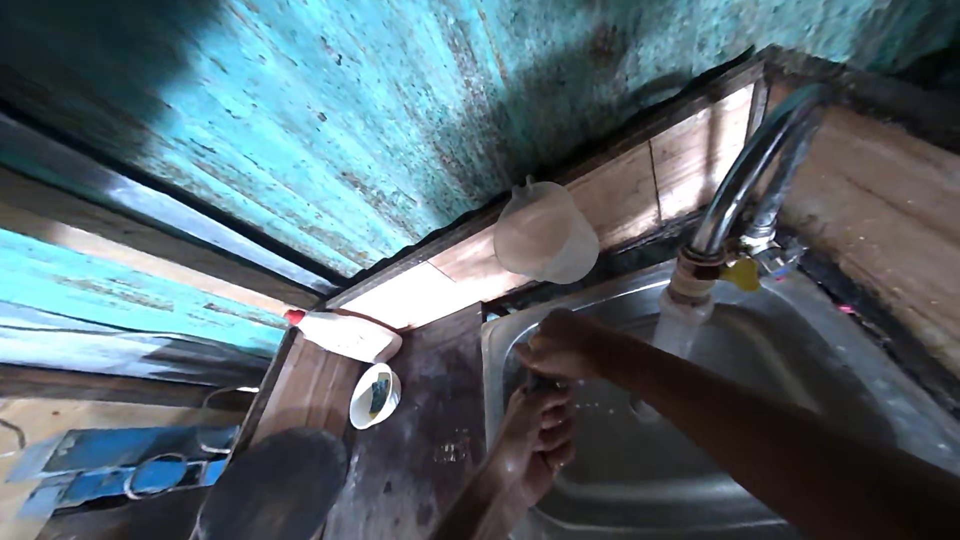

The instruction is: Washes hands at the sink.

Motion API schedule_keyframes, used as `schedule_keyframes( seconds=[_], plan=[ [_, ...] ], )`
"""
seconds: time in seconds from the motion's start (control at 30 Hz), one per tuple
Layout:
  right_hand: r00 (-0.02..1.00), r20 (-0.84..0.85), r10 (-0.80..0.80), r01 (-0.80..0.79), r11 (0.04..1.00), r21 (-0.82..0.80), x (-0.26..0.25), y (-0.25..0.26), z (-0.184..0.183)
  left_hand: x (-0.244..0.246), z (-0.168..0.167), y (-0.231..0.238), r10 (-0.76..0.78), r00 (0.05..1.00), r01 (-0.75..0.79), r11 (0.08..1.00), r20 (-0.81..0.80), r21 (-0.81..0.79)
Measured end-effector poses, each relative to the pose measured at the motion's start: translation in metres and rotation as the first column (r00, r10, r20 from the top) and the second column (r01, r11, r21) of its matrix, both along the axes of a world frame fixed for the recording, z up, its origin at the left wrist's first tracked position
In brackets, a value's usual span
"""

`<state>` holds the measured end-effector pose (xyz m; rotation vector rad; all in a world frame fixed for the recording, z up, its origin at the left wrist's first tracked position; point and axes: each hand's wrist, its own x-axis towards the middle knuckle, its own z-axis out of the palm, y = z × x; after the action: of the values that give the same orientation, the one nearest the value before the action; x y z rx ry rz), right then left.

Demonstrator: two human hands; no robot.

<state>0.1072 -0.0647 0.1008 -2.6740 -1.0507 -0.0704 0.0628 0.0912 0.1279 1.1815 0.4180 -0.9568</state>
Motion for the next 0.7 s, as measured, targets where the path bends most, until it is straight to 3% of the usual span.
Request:
schedule_keyframes(
  seconds=[0.13,0.27,0.43,0.6,0.7],
  plan=[
    [0.999,0.015,0.032,-0.032,0.999,-0.034,0.007,0.008,0.011,-0.003,0.001,0.007,0.088,0.996,-0.088,0.991,0.000,-0.101],
    [0.981,0.183,0.065,-0.073,0.997,0.038,0.014,0.019,0.005,-0.006,0.005,0.014,0.148,0.989,-0.148,0.978,-0.015,-0.149],
    [0.974,0.173,0.144,-0.153,0.987,0.038,0.023,0.031,0.011,-0.011,0.007,0.025,0.254,0.965,-0.263,0.912,-0.070,-0.315],
    [0.989,-0.054,0.138,-0.139,0.990,-0.016,0.025,0.037,0.040,-0.014,0.011,0.028,0.330,0.942,-0.327,0.843,-0.069,-0.427],
    [0.987,-0.127,0.095,-0.090,0.995,0.044,0.025,0.037,0.037,-0.013,0.011,0.029,0.286,0.957,-0.281,0.887,-0.043,-0.366]
  ],
)
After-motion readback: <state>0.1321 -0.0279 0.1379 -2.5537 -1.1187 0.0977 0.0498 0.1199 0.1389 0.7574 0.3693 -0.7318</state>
